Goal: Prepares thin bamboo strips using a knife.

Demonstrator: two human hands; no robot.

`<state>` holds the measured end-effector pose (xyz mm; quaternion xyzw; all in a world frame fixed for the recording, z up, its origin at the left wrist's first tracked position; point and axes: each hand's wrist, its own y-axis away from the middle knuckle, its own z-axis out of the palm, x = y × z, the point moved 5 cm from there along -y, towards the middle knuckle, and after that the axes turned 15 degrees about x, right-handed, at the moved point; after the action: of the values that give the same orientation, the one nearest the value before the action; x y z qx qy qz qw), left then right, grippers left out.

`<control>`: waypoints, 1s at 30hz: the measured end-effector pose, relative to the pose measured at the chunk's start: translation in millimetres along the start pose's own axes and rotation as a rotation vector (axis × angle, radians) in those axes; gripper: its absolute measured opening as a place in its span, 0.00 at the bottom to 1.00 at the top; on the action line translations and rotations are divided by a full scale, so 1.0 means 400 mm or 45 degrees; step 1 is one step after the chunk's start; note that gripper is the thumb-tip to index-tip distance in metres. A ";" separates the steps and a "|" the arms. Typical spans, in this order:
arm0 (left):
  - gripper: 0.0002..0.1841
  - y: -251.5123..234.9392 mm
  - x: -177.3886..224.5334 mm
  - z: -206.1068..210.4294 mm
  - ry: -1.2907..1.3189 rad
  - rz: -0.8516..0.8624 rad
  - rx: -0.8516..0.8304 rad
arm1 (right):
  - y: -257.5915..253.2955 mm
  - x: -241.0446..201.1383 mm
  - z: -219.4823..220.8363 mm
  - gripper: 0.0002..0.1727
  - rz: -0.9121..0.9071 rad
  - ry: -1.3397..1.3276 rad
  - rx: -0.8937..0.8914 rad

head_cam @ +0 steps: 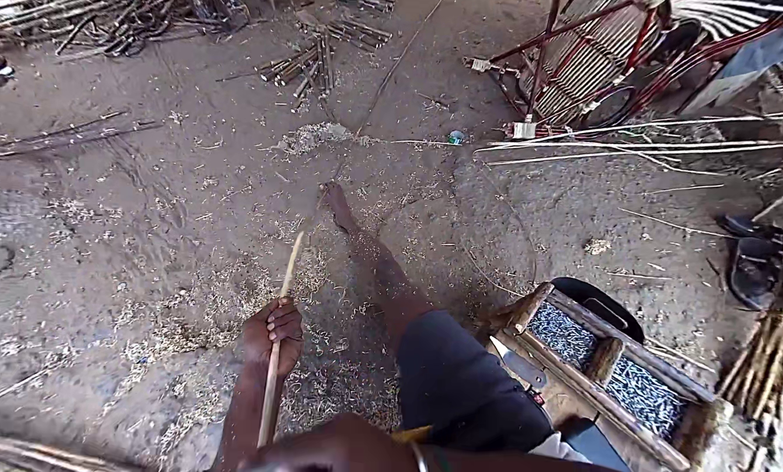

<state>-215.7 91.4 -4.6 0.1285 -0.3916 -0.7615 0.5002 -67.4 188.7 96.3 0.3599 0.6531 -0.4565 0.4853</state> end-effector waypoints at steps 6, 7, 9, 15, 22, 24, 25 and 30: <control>0.19 0.017 -0.047 0.001 -0.040 -0.158 -0.287 | -0.057 0.140 -0.100 0.24 0.429 -0.008 -0.037; 0.19 0.018 -0.055 0.006 -0.015 -0.167 -0.321 | -0.065 0.146 -0.098 0.23 0.442 0.006 -0.036; 0.19 0.024 -0.057 0.009 0.067 -0.187 -0.345 | -0.084 0.147 -0.084 0.22 0.398 0.072 -0.015; 0.24 0.023 -0.058 0.012 0.115 -0.136 -0.191 | 0.017 0.010 0.003 0.20 -0.105 0.183 0.089; 0.23 0.022 -0.064 0.009 0.215 -0.099 -0.222 | -0.009 0.029 -0.017 0.19 -0.007 0.139 0.072; 0.25 0.011 -0.059 0.009 0.182 -0.025 -0.082 | 0.023 -0.042 0.005 0.17 -0.145 0.134 -0.041; 0.25 0.014 -0.054 0.002 0.106 0.014 -0.042 | 0.019 -0.057 0.005 0.17 -0.165 0.150 -0.070; 0.21 0.013 -0.053 -0.021 -0.235 0.076 -0.078 | -0.074 0.067 -0.051 0.21 0.250 0.290 -0.038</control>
<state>-197.7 104.7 -10.5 0.0306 -0.4161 -0.7665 0.4883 -107.8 199.2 80.1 0.4642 0.6723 -0.3534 0.4557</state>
